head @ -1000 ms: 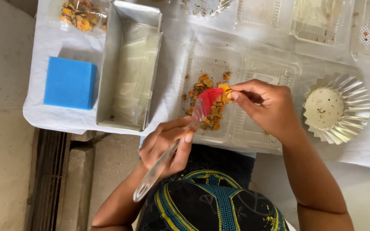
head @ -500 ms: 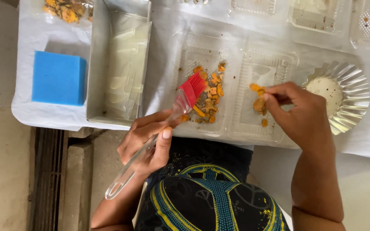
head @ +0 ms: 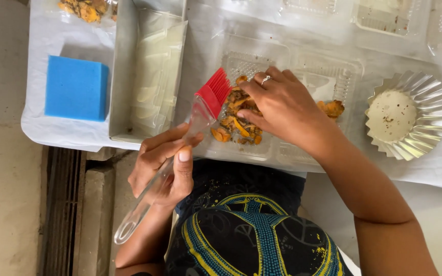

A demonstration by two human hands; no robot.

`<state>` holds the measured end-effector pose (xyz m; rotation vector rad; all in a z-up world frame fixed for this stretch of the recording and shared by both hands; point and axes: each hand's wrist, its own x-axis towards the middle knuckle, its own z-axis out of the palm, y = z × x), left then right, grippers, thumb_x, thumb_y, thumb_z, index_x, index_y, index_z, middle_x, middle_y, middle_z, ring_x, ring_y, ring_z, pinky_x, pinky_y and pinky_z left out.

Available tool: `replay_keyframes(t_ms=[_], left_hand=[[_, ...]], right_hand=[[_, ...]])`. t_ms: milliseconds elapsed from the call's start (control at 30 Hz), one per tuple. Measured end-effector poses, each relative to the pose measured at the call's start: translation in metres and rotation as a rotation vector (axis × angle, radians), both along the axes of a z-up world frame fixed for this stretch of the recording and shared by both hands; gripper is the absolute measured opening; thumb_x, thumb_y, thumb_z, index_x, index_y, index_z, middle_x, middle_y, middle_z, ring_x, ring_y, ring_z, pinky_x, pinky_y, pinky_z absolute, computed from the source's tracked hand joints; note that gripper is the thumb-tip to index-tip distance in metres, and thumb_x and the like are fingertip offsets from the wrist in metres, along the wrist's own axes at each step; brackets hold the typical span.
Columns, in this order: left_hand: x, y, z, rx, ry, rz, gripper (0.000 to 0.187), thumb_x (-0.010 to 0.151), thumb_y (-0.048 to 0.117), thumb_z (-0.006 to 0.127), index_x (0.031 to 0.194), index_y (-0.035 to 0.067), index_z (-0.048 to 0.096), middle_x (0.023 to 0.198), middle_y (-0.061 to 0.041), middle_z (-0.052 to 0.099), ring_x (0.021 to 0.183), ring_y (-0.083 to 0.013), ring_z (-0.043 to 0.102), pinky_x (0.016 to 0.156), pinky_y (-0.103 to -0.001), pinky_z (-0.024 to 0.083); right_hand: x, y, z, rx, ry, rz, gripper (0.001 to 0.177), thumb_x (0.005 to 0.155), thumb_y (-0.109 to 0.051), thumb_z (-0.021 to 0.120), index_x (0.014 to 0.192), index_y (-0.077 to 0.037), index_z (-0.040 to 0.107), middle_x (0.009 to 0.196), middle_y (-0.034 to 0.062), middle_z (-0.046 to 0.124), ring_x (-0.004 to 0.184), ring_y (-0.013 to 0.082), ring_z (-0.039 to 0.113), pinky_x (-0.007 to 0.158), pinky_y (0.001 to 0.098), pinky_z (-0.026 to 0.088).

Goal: The person sorts dried pieces of food from a container into individual paper liners and plastic containers, using a brush to move small debris and their hands to distribute the pieces.

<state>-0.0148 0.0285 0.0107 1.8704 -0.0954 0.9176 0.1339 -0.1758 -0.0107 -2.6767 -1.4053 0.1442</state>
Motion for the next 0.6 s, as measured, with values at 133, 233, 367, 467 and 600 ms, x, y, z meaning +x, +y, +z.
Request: replay_keyframes(t_ms=[133,233,367,467,600], left_hand=[[0.01,0.001,-0.008,-0.115,-0.143,-0.056,0.01,0.094,-0.007,0.064,0.09,-0.016,0.062,0.091,-0.032,0.068,0.081,-0.043,0.077,0.06,-0.048,0.068],[0.014,-0.001,-0.005,-0.074,-0.107,-0.084,0.009,0.096,-0.005,0.063,0.093,-0.013,0.064,0.094,-0.029,0.07,0.079,-0.0377,0.079,0.061,-0.044,0.069],[0.014,-0.006,-0.005,-0.109,-0.139,-0.098,0.009,0.094,-0.003,0.066,0.093,-0.012,0.066,0.093,-0.03,0.072,0.079,-0.0408,0.078,0.061,-0.046,0.069],[0.013,-0.009,-0.02,-0.104,-0.201,-0.156,0.008,0.095,-0.001,0.065,0.097,-0.009,0.066,0.096,-0.03,0.072,0.078,-0.0391,0.078,0.063,-0.047,0.07],[0.025,-0.026,-0.005,0.054,-0.335,-0.134,0.004,0.09,-0.001,0.07,0.088,-0.004,0.072,0.088,-0.017,0.076,0.076,-0.0306,0.079,0.066,-0.036,0.07]], right_hand=[[-0.002,0.007,0.008,0.052,-0.033,-0.064,0.015,0.09,-0.017,0.078,0.099,-0.005,0.078,0.083,0.0137,0.074,0.084,0.0299,0.072,0.079,0.0394,0.057],[-0.003,0.0,0.006,0.127,0.036,-0.096,0.005,0.091,-0.01,0.076,0.092,-0.006,0.077,0.076,0.0104,0.072,0.074,0.0248,0.072,0.075,0.0334,0.059],[-0.007,-0.012,0.025,0.519,0.402,-0.214,0.009,0.096,-0.003,0.074,0.104,-0.001,0.076,0.091,0.0192,0.076,0.081,0.0277,0.074,0.073,0.0344,0.061],[-0.011,-0.031,0.018,0.827,0.774,-0.44,0.017,0.096,-0.001,0.073,0.112,0.006,0.072,0.101,0.0226,0.076,0.087,0.0241,0.076,0.079,0.0338,0.063],[-0.016,-0.041,-0.007,1.203,1.003,-0.678,0.024,0.094,0.0,0.073,0.114,0.012,0.067,0.102,0.0242,0.074,0.086,0.0259,0.077,0.079,0.0371,0.068]])
